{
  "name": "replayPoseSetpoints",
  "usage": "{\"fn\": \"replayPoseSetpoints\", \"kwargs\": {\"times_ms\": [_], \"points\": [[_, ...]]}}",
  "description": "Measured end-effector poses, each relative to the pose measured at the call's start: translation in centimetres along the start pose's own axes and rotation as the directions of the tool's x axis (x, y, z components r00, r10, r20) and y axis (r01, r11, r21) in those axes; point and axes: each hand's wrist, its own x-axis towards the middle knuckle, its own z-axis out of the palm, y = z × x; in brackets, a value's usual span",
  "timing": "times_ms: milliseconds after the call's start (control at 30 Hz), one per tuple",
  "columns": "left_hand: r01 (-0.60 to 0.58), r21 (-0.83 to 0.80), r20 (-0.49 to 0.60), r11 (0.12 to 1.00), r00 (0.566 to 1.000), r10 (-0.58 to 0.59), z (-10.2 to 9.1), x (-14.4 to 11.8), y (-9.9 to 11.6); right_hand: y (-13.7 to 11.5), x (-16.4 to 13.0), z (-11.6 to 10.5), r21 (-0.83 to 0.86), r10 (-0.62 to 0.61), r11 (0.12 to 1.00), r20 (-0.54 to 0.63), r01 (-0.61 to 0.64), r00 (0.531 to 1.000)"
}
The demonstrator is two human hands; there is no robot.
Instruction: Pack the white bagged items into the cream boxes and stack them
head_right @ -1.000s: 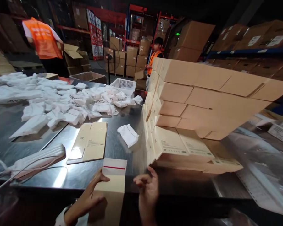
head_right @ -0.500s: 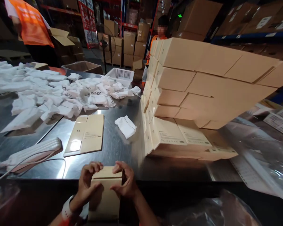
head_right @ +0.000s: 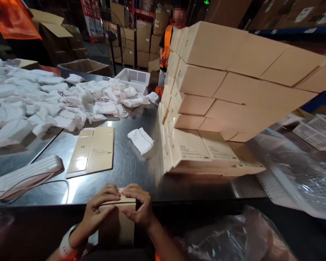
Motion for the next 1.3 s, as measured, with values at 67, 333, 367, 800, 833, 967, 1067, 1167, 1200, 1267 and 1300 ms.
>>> {"fn": "replayPoseSetpoints", "kwargs": {"times_ms": [67,333,367,800,833,967,1067,1167,1200,1267,1300], "points": [[-0.025,0.005,0.003,1.000,1.000,0.025,0.0,0.0,0.0,0.0,0.1,0.0,-0.003,-0.016,1.000,0.006,0.016,1.000],[-0.033,-0.010,0.055,0.999,0.998,0.034,-0.4,0.1,-0.2,-0.4,0.4,0.2,0.036,-0.062,0.997,-0.017,0.062,0.998],[-0.028,-0.009,0.078,1.000,0.997,0.029,-0.5,0.1,-0.1,-0.5,0.4,0.2,0.040,-0.064,0.997,-0.020,0.065,0.998],[0.080,0.174,0.499,0.982,0.852,-0.158,-3.4,0.7,0.8,0.1,-0.3,0.4,0.051,-0.107,0.993,-0.052,0.110,0.993],[0.100,0.151,0.478,0.983,0.863,-0.162,-3.4,0.4,0.4,0.1,-0.4,0.5,0.050,-0.122,0.991,-0.053,0.125,0.991],[0.042,-0.066,0.144,0.997,0.989,-0.033,-2.3,-1.8,-1.9,0.0,-0.7,0.6,0.032,-0.168,0.985,-0.034,0.169,0.985],[-0.056,-0.136,-0.114,0.989,0.993,0.041,-0.9,-2.9,-3.0,-0.1,-0.1,-0.2,-0.067,-0.206,0.976,0.048,0.209,0.977],[-0.083,-0.111,-0.165,0.990,0.984,0.064,-0.4,-3.3,-3.1,0.7,2.6,-1.6,-0.236,-0.144,0.959,0.076,0.158,0.987],[-0.089,-0.097,-0.165,0.991,0.984,0.072,-0.4,-3.4,-2.9,1.3,4.0,-2.0,-0.300,-0.092,0.949,0.044,0.101,0.995],[-0.081,-0.058,-0.111,0.995,0.991,0.074,-1.0,-3.6,-2.3,2.9,7.3,-2.7,-0.428,0.023,0.903,-0.044,-0.040,0.999],[-0.061,-0.036,-0.051,0.997,0.997,0.059,-1.4,-3.8,-1.8,3.9,9.0,-2.9,-0.478,0.071,0.873,-0.083,-0.102,0.994]]}}
